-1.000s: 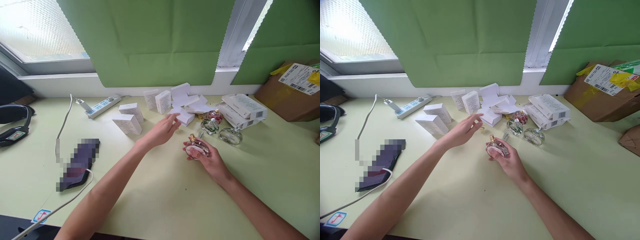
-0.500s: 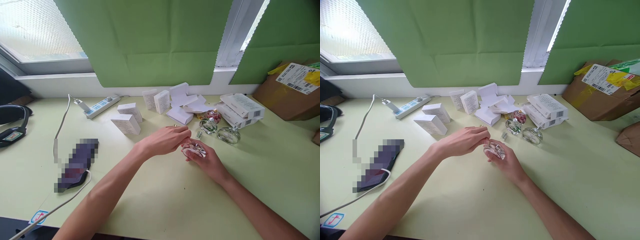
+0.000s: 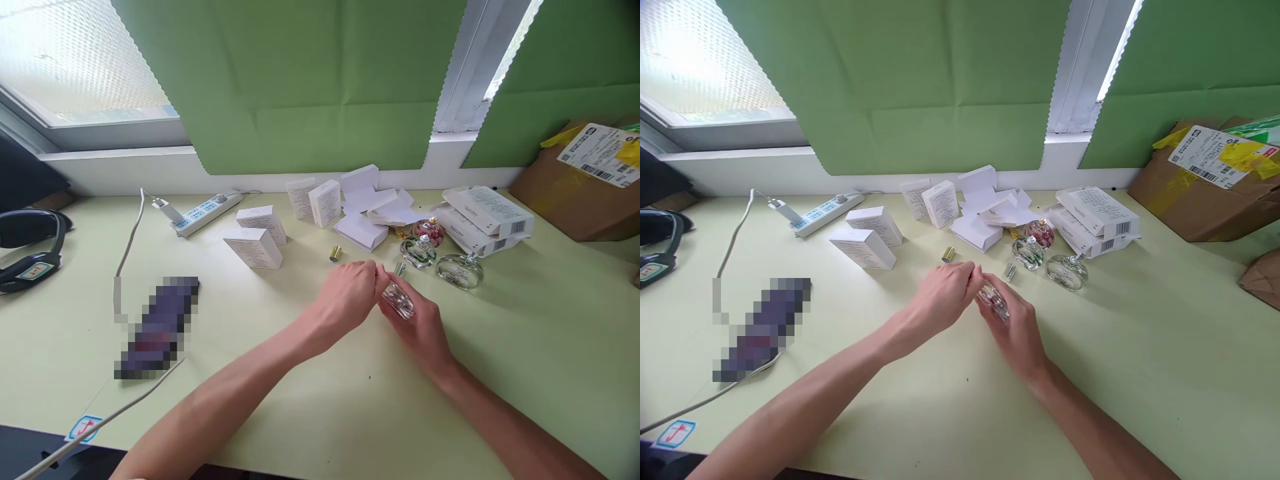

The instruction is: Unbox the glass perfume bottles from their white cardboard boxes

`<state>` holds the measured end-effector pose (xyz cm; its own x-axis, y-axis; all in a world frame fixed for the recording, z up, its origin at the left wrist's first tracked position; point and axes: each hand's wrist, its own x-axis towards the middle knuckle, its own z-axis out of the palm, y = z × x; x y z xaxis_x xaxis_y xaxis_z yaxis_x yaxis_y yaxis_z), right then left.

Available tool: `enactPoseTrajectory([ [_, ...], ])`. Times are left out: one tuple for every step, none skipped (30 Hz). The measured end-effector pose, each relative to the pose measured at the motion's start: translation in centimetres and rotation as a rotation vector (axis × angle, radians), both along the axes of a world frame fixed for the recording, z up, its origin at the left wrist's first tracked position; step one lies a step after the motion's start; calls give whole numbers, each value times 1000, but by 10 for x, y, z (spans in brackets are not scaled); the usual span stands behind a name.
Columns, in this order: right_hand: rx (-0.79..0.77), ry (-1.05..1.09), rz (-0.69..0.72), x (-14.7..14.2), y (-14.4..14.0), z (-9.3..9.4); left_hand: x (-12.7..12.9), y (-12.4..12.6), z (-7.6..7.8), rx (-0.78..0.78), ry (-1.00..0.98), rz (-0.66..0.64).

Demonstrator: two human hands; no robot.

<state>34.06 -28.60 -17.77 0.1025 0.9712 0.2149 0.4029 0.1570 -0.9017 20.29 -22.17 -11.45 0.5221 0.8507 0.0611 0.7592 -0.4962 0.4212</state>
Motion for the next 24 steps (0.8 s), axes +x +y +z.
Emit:
enactPoseTrajectory([
  [11, -15, -1, -1, -1, -1, -1, -1, 0, 8, -8, 5],
  [20, -27, 1, -1, -1, -1, -1, -1, 1, 9, -10, 11],
  [26, -34, 4, -2, -1, -1, -3, -1, 2, 1, -3, 16],
  [26, -34, 12, -2, -2, 0, -4, -1, 3, -13, 14, 19],
  [19, -18, 21, -2, -2, 0, -6, 1, 6, -28, 36, 13],
  [-1, 13, 31, -2, -2, 1, -8, 2, 9, -36, 52, -7],
  [-33, 57, 38, -2, -1, 1, -11, 4, 12, -36, 52, -51],
  [-71, 105, 41, -1, -1, 1, -14, 7, 16, -36, 35, -127],
  [-110, 151, 39, 1, 0, 1, -17, 10, 19, -37, 4, -226],
  [-142, 187, 38, 2, 1, 1, -20, 13, 21, -39, -33, -331],
  [-166, 212, 39, 3, 2, 1, -23, 17, 22, -40, -63, -426],
  [-179, 230, 42, 4, 3, 1, -25, 20, 23, -36, -77, -496],
  [-185, 244, 50, 5, 4, 0, -28, 23, 22, -22, -71, -540],
  [-190, 257, 58, 5, 5, 0, -29, 26, 21, 9, -47, -558],
  [-196, 267, 66, 5, 5, -1, -30, 28, 19, 51, -11, -560],
  [-202, 275, 69, 4, 5, -1, -31, 29, 17, 99, 32, -559],
  [-203, 277, 69, 4, 5, -2, -31, 30, 16, 149, 76, -557],
  [-199, 275, 68, 3, 5, -2, -31, 31, 14, 199, 116, -553],
  [-189, 269, 67, 2, 5, -2, -31, 31, 12, 244, 151, -549],
  [-175, 260, 66, 2, 5, -2, -31, 31, 11, 280, 180, -545],
  [-160, 247, 65, 1, 5, -2, -31, 31, 10, 307, 202, -543],
  [-148, 229, 64, 1, 5, -2, -30, 31, 9, 323, 217, -541],
  [-137, 205, 62, 1, 5, -2, -29, 30, 8, 332, 225, -536],
  [-128, 177, 57, 0, 5, -1, -28, 30, 7, 333, 227, -526],
])
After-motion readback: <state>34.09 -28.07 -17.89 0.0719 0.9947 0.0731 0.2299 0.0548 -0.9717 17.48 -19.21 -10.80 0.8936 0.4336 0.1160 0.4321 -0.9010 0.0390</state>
